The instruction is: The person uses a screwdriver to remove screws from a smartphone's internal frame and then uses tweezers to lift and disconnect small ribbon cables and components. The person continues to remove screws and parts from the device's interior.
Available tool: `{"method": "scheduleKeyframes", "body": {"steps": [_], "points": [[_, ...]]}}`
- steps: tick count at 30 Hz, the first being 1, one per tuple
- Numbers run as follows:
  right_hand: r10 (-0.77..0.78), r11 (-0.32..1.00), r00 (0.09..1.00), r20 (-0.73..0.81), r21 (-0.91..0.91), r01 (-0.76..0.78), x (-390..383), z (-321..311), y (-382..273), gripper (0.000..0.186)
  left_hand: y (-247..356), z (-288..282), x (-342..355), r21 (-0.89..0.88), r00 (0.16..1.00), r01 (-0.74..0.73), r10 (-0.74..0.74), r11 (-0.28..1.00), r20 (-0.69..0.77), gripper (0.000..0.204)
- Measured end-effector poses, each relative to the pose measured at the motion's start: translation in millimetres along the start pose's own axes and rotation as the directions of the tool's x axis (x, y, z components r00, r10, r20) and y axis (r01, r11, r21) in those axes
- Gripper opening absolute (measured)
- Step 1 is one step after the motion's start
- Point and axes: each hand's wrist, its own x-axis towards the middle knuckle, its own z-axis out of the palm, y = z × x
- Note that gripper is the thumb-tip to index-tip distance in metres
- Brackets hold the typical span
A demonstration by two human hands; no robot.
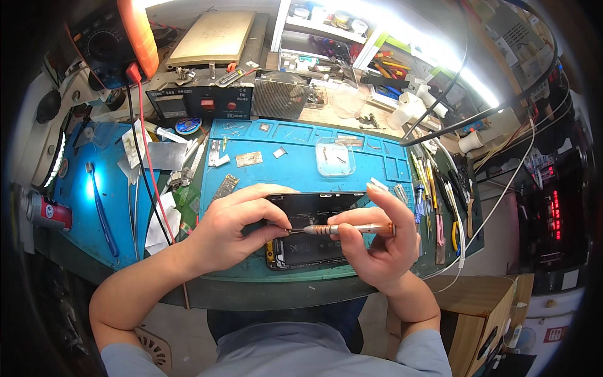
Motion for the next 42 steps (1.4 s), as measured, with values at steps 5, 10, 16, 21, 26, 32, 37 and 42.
{"method": "scheduleKeyframes", "body": {"steps": [5,10,16,21,26,32,37,42], "points": [[-0.044,0.998,0.996,-0.073,0.044,0.047,-1,3,4,0.049,0,0,0,-0.005,1.0,0.0,0.0,1.0,0.0,0.022],[-0.024,0.996,0.998,-0.063,0.088,0.029,-5,4,4,0.049,1,0,0,-0.003,1.0,-0.001,0.001,1.0,-0.003,0.021],[-0.084,0.995,0.995,-0.055,0.055,0.087,-7,4,6,0.05,0,1,0,0.001,1.0,-0.002,0.002,1.0,-0.007,0.022],[-0.088,0.995,0.995,-0.036,0.044,0.09,-5,3,4,0.05,0,1,1,0.002,1.0,-0.011,0.011,1.0,-0.005,0.023],[-0.083,0.995,0.995,-0.047,0.043,0.085,-6,3,4,0.049,1,1,0,0.005,1.0,-0.015,0.015,1.0,-0.012,0.024],[-0.072,0.996,0.996,-0.048,0.048,0.074,-6,-3,4,0.053,3,0,2,-0.002,1.0,0.002,-0.002,1.0,0.007,0.022],[-0.015,0.992,0.996,-0.083,0.122,0.025,-7,-9,6,0.058,6,-5,1,0.023,0.999,0.01,-0.011,1.0,0.045,0.037],[-0.078,0.992,0.993,-0.092,0.09,0.086,-6,-4,16,0.052,6,-3,1,0.044,1.0,0.006,-0.007,0.999,0.024,0.053]]}}
